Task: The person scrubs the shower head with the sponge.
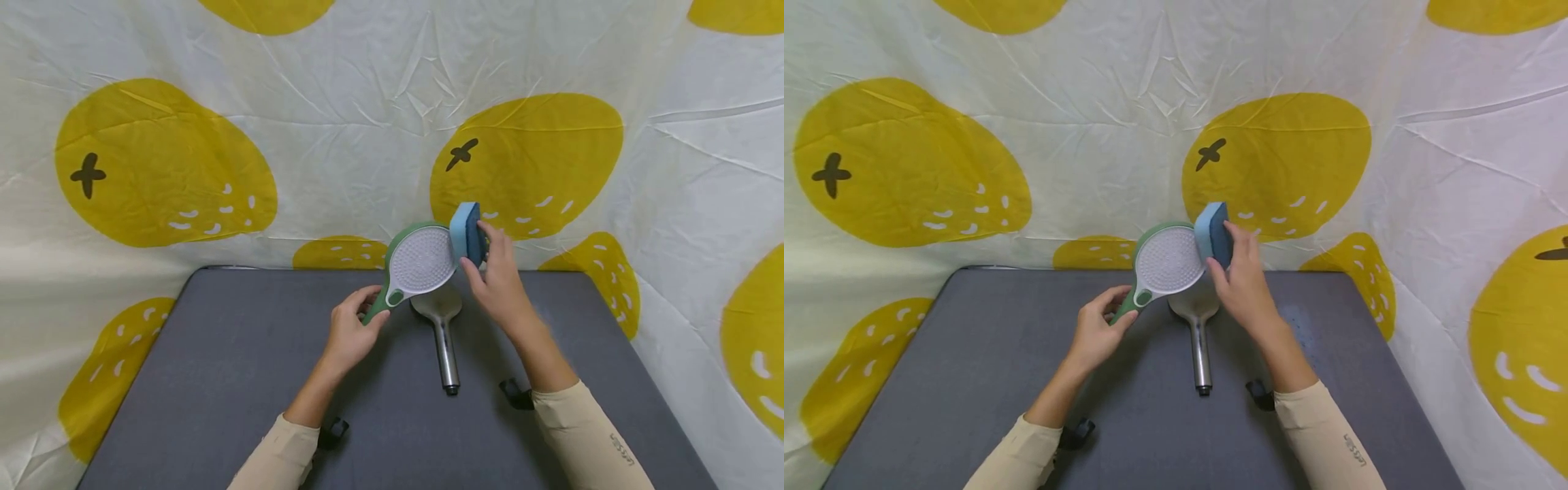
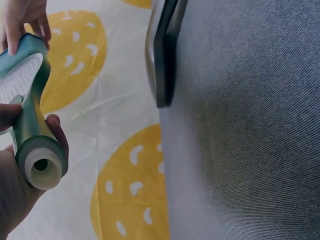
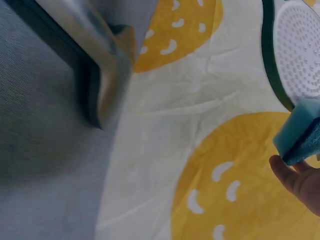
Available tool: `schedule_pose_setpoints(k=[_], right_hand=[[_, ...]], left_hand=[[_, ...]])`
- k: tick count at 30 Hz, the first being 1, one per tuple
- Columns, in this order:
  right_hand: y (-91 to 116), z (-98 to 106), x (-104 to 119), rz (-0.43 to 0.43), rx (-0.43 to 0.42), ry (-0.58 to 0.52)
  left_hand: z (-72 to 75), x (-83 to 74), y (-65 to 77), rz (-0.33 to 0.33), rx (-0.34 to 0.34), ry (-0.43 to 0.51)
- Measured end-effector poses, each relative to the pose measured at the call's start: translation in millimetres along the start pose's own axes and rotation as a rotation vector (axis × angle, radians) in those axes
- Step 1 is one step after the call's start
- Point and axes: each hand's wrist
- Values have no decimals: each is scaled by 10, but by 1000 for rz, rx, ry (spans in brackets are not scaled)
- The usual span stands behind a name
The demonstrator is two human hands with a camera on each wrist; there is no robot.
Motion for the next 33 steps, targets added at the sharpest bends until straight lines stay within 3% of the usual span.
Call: schedule_pose_setpoints(k=[7, 14, 22, 28, 33], right_hand=[[190, -178, 2, -106, 84, -280], [373, -392, 85, -47, 77, -393], [489, -501, 158, -6, 25, -497], [606, -586, 224, 15, 72, -530], [685, -652, 248, 6, 83, -566]], left_hand=[[-20, 16, 7, 4, 8, 85], [-34, -17, 5, 59, 51, 257], [-56, -43, 8, 77, 197, 480], [-83, -32, 13, 54, 209, 513], [-85, -38, 23, 65, 180, 456]])
Point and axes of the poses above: each hand's wrist, its own y-axis away from the middle knuckle, its own z-axis out of the back of the hand, x = y × z, and after that the axes turned 3 degrees about y, right-handed
